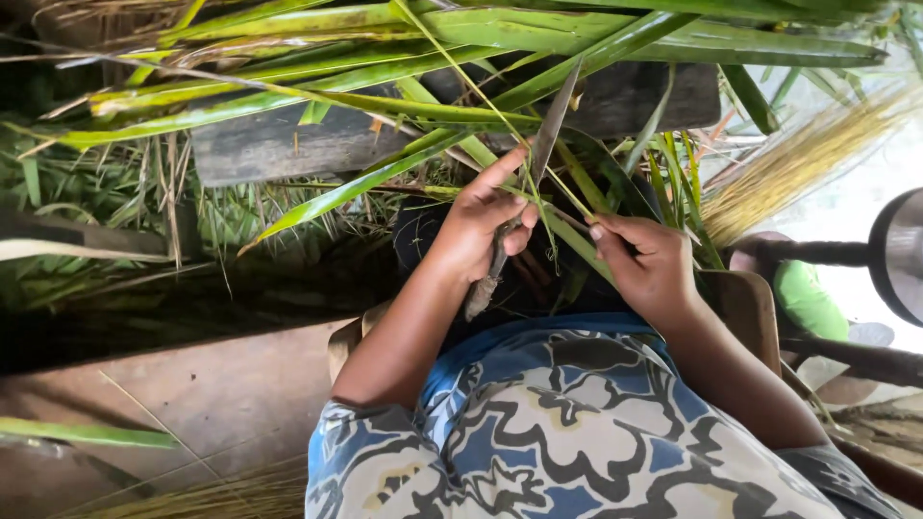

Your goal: Stripping fibers from long green leaves using a knife

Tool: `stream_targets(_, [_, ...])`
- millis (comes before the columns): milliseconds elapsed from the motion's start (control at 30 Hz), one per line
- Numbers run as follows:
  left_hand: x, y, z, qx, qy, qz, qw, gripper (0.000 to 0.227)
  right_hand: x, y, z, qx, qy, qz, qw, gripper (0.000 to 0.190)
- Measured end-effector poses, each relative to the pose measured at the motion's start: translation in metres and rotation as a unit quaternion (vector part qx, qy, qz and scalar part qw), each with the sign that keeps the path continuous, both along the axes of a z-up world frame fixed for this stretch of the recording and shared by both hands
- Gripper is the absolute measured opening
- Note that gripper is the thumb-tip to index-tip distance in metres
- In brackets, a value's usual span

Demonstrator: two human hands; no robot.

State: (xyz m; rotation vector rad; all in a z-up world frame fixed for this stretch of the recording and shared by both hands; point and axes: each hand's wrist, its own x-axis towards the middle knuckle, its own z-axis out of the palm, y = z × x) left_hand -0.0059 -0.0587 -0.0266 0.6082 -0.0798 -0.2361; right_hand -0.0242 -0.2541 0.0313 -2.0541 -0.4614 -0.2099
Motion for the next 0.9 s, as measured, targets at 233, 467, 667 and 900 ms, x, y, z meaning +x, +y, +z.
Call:
stream_targets(233, [0.004,0.011,0.003,0.026,-0.018,0.018,0.999,0.052,-0.01,-0.001,0.006,-0.003,0.008,0.004,1.0,0.01])
stream_targets(467, [0.009,0.033,0.018,0.055,-0.041,0.021,0.997,0.055,-0.01,-0.015,-0.017,0.021,0.079,-0.035,0.996,0.01])
stream_targets(667, [-0.014,-0.003,0.028,0.064,-0.056,-0.112,0.99,0.062,0.009,-0.002,-0.014,0.042,0.097,-0.05,0.993,0.011])
stream_targets(900, [-0.013,-0.017,0.008,0.016,-0.02,-0.141,0.99,0.059,0.013,-0.005,-0.022,0.072,0.153,-0.046,0.985,0.012])
